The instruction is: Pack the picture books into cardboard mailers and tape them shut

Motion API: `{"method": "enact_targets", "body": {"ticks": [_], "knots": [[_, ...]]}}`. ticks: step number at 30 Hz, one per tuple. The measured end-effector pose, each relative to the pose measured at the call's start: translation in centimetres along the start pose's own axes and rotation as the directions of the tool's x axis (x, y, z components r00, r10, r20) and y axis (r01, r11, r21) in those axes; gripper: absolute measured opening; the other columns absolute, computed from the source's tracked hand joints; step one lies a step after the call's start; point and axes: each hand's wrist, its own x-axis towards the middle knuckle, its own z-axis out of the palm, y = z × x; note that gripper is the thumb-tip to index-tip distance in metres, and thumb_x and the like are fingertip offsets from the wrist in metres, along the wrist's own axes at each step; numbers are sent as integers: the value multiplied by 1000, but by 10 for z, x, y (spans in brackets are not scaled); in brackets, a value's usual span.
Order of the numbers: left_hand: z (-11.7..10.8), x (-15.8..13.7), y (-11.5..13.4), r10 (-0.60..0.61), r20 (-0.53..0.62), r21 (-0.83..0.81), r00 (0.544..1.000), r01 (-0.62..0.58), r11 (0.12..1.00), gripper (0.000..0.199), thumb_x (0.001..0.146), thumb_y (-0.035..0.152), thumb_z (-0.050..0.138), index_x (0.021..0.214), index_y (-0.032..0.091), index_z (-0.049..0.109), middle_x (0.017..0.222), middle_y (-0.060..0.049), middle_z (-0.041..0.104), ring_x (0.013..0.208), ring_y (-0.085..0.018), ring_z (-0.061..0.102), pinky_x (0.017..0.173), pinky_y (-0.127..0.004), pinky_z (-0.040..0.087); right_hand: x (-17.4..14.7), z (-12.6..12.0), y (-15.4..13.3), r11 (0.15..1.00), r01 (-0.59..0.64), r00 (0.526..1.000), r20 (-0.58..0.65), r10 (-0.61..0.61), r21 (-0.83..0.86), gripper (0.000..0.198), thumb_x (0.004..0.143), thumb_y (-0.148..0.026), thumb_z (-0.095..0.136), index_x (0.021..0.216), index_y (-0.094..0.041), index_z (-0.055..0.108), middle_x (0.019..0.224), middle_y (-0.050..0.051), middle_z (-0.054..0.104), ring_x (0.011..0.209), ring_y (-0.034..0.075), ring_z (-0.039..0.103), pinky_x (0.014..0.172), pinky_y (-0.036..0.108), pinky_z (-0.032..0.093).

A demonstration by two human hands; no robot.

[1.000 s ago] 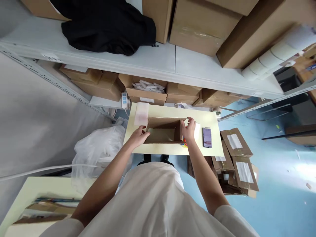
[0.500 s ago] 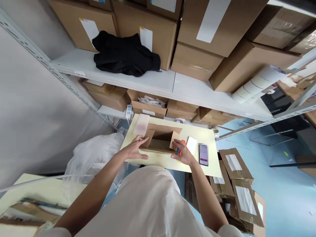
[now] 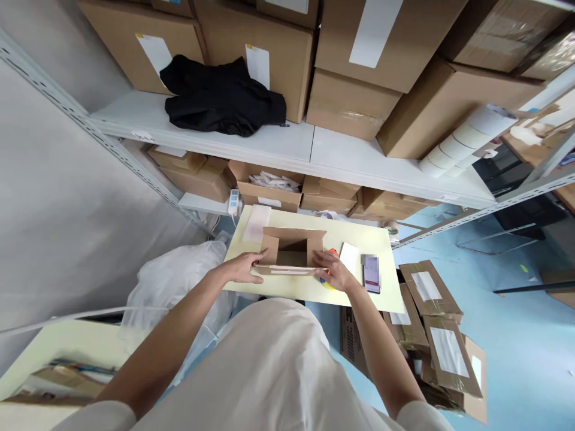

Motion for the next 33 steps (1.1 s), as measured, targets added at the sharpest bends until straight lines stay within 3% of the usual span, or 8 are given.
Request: {"method": "enact_targets", "body": {"ticks": [7, 11, 13, 16, 20, 23, 28, 33], "knots": [[20, 10, -16, -52, -312, -179, 949, -4, 984, 44, 70, 46, 66, 104, 18, 68, 58, 5, 46, 54, -13, 45, 58, -26, 41, 0, 20, 10, 959, -181, 963, -160, 218, 220, 32, 89, -38, 50, 111, -23, 68, 131, 10, 60, 120, 27, 56, 99, 51, 47], [24, 23, -23, -105, -489, -144, 866, 39, 989, 85, 60, 43, 74, 135, 16, 42, 91, -3, 59, 73, -16, 57, 76, -33, 49, 14, 18, 3, 945, -304, 884, -333, 327, 121, 74, 75, -32, 66, 143, -21, 39, 156, 15, 25, 140, 33, 33, 108, 54, 37], [19, 28, -21, -52, -521, -102, 852, -1, 995, 112, 54, 41, 79, 146, 15, 21, 127, -16, 51, 99, -23, 60, 91, -40, 47, 25, 8, -3, 960, -279, 905, -329, 267, 13, 99, 68, -28, 73, 151, -21, 20, 160, 16, 9, 145, 35, 19, 112, 55, 30], [7, 33, -15, 95, -470, -15, 877, -116, 993, 118, 53, 36, 82, 149, 12, 18, 150, -23, 29, 134, -35, 39, 110, -47, 32, 40, -8, -11, 973, -199, 965, -196, 174, -118, 109, 64, -21, 74, 153, -23, 12, 156, 16, 22, 142, 35, 25, 112, 52, 30], [0, 34, -12, 186, -320, 81, 929, -169, 982, 78, 67, 34, 72, 138, 16, 45, 147, -16, 42, 137, -31, 39, 116, -44, 28, 38, -7, -9, 971, -162, 986, -72, 151, -177, 71, 75, -18, 62, 142, -28, 41, 139, 9, 47, 130, 29, 44, 109, 48, 37], [9, 28, -17, 206, -255, 175, 945, -164, 971, 63, 81, 39, 58, 137, 14, 48, 152, -14, 37, 139, -29, 36, 115, -41, 30, 19, 13, -2, 972, -191, 979, -96, 179, -138, 51, 87, -21, 45, 138, -23, 47, 151, 11, 32, 137, 28, 37, 109, 46, 39], [34, 18, -16, 150, -196, 413, 969, -58, 909, 60, 94, 34, 32, 148, 9, 30, 158, -15, 19, 142, -29, 29, 110, -44, 35, -6, 43, -4, 943, -316, 944, -136, 301, -107, 53, 96, -35, 31, 147, -20, 34, 159, 15, 15, 143, 32, 28, 99, 48, 47], [42, 20, 3, 111, -295, 608, 949, 98, 788, 64, 94, 34, 33, 152, 10, 19, 158, -18, 15, 146, -35, 13, 112, -62, 18, 4, 46, -13, 888, -335, 941, -154, 300, -316, 58, 96, -28, 31, 152, -17, 20, 159, 15, 18, 141, 35, 29, 100, 54, 45]]}}
